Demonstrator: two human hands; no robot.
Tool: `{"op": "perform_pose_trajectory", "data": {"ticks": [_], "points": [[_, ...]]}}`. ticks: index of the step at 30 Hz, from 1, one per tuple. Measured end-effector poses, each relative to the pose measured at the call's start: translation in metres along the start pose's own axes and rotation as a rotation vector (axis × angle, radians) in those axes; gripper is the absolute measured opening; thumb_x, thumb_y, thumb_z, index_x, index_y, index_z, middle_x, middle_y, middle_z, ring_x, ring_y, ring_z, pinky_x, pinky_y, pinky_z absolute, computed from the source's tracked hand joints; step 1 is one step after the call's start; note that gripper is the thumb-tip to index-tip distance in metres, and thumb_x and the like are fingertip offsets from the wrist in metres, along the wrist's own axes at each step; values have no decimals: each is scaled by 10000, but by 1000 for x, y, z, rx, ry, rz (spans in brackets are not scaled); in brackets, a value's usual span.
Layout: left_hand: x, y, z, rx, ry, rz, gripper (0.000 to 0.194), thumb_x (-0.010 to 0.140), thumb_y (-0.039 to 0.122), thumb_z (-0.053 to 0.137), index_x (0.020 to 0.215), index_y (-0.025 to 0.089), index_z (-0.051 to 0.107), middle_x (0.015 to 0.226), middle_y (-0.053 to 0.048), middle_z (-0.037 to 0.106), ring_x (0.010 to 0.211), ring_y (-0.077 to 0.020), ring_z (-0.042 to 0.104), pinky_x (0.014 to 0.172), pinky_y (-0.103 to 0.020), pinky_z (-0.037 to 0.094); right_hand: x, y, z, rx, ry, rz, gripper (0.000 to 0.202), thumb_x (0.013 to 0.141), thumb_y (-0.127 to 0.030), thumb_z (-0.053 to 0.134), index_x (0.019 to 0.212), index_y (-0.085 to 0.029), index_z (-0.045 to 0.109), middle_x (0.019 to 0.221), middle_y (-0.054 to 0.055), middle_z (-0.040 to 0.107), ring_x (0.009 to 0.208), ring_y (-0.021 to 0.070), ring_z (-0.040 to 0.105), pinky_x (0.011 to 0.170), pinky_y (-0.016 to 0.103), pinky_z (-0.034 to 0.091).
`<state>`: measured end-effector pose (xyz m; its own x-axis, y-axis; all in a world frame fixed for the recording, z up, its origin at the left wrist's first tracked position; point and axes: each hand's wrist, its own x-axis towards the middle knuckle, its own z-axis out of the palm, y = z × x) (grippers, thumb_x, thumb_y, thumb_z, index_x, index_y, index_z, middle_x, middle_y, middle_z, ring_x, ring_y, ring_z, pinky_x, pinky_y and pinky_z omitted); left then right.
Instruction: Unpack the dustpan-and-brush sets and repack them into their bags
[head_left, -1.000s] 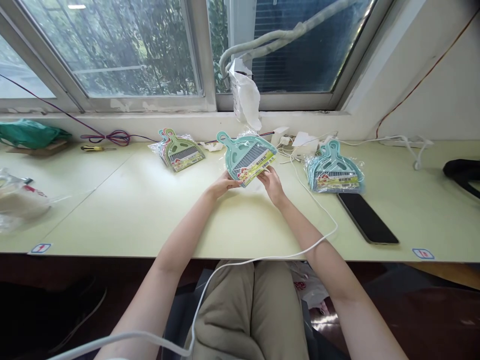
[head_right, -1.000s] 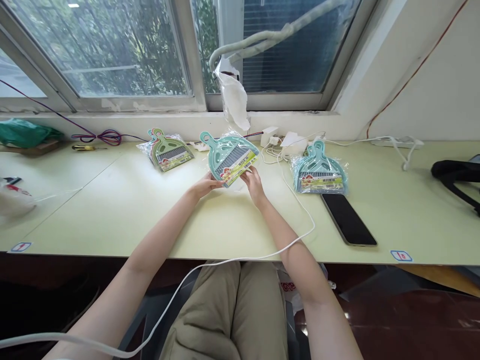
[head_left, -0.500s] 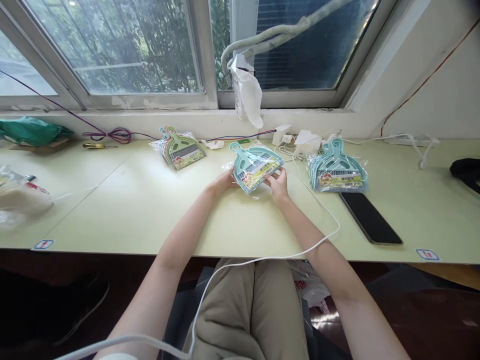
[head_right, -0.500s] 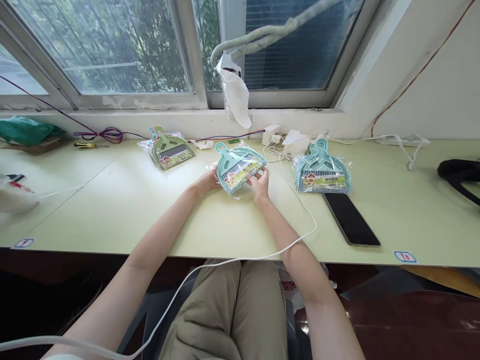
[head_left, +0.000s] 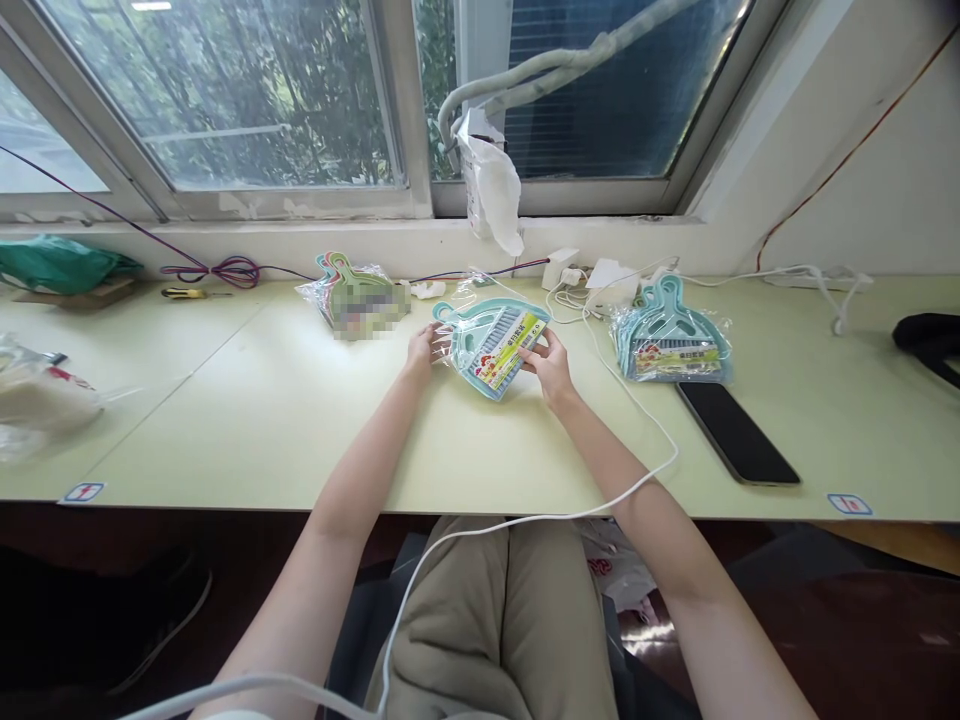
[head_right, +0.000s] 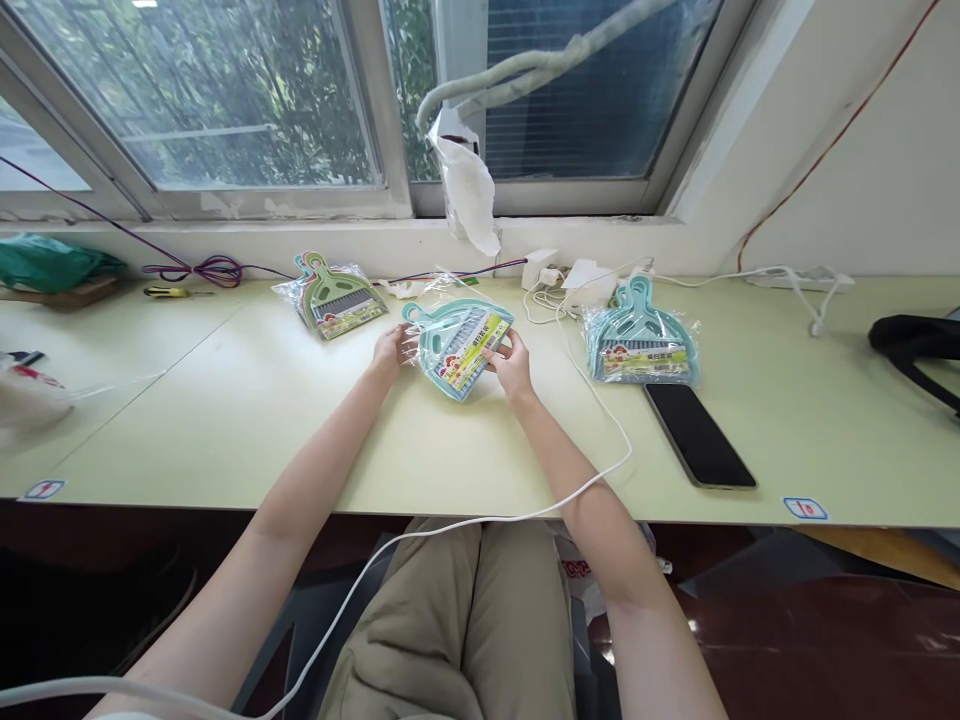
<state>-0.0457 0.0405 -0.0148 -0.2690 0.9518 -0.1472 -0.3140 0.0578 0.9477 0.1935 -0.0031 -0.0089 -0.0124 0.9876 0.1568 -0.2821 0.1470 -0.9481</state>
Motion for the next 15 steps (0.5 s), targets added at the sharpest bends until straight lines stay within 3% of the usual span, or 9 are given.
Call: {"op": "perform_pose_trajectory", "data": {"ticks": [4, 8, 12, 15], "points": [[8, 11, -21, -123, 153, 37, 355, 989, 261, 339, 1208, 141, 592, 957, -92, 734, 677, -136, 694, 611, -224, 523, 3, -4, -7, 5, 37, 14, 504, 638, -266, 780, 1079, -233, 536, 845, 21, 722, 894, 249, 714, 779, 460, 631], [17, 22, -44, -269, 365, 90, 445, 1026, 332, 198, 1292, 147, 503, 984, -107, 730, 649, -134, 691, 595, -232, 531, 7, -5, -14, 85, 118, 15, 456, 644, -172, 730, 1059, -221, 546, 824, 8, 722, 840, 214, 717, 778, 407, 632], [25, 26, -56, -136, 572, 141, 444, 1016, 405, 236, 1289, 170, 497, 978, -93, 709, 606, -133, 676, 531, -221, 512, 9, -3, -18, 156, 195, 26, 422, 673, -119, 680, 1064, -223, 562, 842, 0, 719, 834, 185, 718, 803, 368, 627], [27, 24, -59, 65, 615, 121, 435, 991, 425, 314, 1191, 141, 577, 943, -100, 684, 585, -145, 667, 524, -246, 520, 10, -2, -20, 183, 239, 44, 410, 695, -97, 660, 1072, -230, 568, 885, 2, 720, 863, 177, 718, 816, 354, 623]]}}
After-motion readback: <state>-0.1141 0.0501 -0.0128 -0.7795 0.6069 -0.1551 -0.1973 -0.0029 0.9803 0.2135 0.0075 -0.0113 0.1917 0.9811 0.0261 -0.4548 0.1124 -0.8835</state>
